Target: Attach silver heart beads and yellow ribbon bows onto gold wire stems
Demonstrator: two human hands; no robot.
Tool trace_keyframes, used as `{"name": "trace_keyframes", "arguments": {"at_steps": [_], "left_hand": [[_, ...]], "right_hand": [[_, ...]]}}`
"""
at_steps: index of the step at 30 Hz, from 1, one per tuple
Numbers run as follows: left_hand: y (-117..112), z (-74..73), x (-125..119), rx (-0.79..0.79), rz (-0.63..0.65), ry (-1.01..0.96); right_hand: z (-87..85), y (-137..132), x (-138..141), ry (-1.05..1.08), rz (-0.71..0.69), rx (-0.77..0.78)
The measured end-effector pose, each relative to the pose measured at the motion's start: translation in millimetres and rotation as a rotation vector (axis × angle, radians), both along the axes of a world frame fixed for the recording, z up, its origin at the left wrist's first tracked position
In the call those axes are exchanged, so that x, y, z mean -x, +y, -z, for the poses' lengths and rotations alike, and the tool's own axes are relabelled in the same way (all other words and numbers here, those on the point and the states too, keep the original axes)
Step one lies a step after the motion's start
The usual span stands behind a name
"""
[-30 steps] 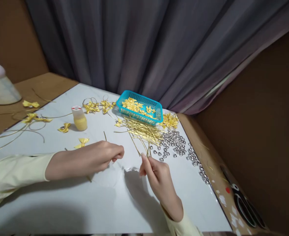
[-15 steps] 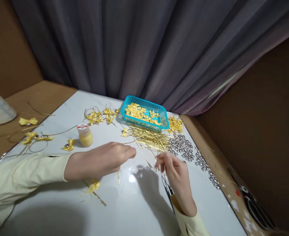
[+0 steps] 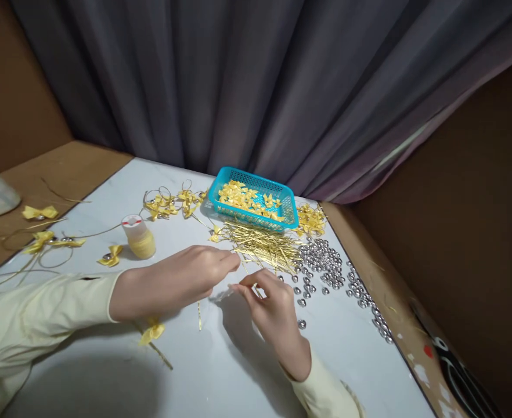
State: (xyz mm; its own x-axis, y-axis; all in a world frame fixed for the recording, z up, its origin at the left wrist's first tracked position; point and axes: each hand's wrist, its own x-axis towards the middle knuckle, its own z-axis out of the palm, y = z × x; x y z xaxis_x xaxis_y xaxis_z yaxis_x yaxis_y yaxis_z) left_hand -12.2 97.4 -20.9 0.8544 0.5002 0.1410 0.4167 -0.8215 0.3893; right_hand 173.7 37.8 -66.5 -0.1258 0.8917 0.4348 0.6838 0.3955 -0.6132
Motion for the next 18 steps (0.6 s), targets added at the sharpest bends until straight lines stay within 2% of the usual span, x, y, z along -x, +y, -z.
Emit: {"name": "trace_keyframes", "arguments": {"at_steps": [4, 7, 9, 12, 15, 18], "left_hand": [[-1.9, 7.8, -3.7, -0.063, -0.066, -0.002], [-0.8, 8.2, -3.5, -0.108, -0.063, -0.004], [0.6, 6.9, -2.6, -0.121, -0.061, -0.007], [2.9, 5.3, -1.2, -0.091, -0.079, -0.007], [4.0, 4.7, -1.1, -0.037, -0.081, -0.004], [3.4, 4.7, -2.5, 0.017, -0.06, -0.017]], "right_hand": [[-1.4, 4.5, -17.7, 0.051, -0.134, 0.201], [-2.1, 7.4, -24.5, 0.165, -0.227, 0.379], [-1.6, 8.3, -28.9, 0.225, -0.239, 0.447], [1.7, 7.8, -35.4, 0.188, -0.123, 0.332], [8.0, 5.6, -36.5, -0.017, 0.05, 0.072], [14.4, 3.8, -28.6, -0.248, 0.102, -0.126]]}}
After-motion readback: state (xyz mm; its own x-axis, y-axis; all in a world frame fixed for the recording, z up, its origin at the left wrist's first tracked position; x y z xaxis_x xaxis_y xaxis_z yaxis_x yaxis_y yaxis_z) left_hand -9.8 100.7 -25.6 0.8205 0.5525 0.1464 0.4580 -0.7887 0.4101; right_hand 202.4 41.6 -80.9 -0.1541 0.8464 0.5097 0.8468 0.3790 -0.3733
